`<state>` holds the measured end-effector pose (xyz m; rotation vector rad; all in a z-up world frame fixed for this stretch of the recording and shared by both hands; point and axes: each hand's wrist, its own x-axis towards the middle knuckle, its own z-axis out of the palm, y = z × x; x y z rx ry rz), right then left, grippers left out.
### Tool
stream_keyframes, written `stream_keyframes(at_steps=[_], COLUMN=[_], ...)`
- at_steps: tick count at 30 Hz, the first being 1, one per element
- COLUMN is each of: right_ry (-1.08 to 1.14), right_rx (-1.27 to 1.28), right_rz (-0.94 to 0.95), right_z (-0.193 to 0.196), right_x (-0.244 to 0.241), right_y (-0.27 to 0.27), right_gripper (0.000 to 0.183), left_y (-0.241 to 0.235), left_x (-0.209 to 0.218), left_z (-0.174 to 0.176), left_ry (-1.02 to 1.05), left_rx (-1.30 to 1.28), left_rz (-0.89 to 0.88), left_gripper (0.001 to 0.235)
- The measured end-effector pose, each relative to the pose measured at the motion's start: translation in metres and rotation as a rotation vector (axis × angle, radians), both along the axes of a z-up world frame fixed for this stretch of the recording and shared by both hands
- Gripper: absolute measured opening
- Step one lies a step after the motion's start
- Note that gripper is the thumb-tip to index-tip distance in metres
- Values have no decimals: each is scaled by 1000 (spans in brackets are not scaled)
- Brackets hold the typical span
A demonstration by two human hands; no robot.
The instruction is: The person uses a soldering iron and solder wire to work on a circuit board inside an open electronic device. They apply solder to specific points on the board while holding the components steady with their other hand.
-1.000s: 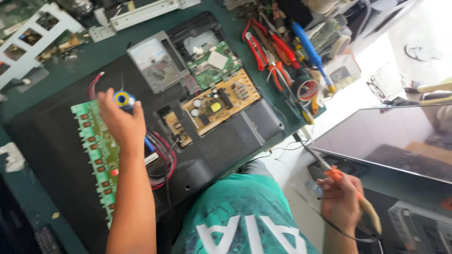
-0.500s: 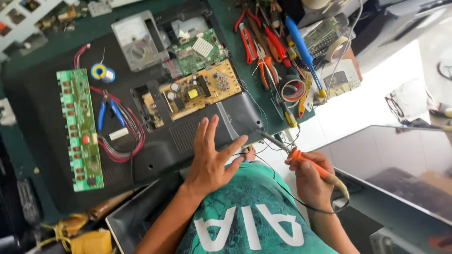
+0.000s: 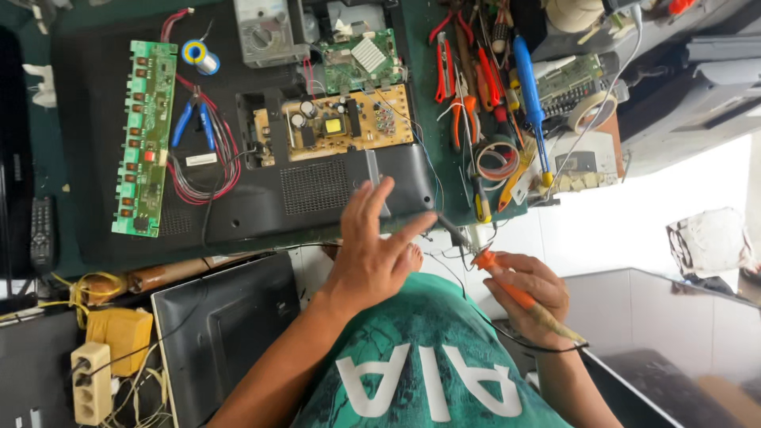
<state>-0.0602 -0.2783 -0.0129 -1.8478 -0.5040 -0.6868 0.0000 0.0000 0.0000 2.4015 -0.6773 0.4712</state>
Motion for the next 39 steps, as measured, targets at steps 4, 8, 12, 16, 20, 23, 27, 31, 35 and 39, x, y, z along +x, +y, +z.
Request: stream_keyframes(at_steps=[4,8,12,16,20,23,27,31,35,39], right_ry=[-213,-155,-100,-103,-147,-125,358,725,733,818], right_rx=[-99,-308,-268,-373,-438,-356,157,861,927,1122], right_rz=[98,198,194,279,282,151,-32,-46,31,11], right_z=[2,13,12,34,41,20,9,-3,-5,4], right_x=[7,3,8,8,13,13,-3,-4,-8,-2], right_y=[-5,-17,-21,-20,-14,-8,14,23,26,29], right_gripper=[20,20,19,18,27,15,19,14,10,3], left_y=[-1,15,14,8,26,29,23,20,12,29], left_x=[3,3,-2,3,9,8,-10,-20,-17,-8], left_z=[-13,28,40,25,33,45,22,3,10,5], left_ry=[43,93,50,128,48,-90,-48,-109,73,-13], left_rx=[138,-19,-16,229,155,-27,-46,17,319,156], left_rz=[208,149,34,191,342,161,135,81,390,410], left_gripper=[65,20,44,53,29,45,29,61,65,23])
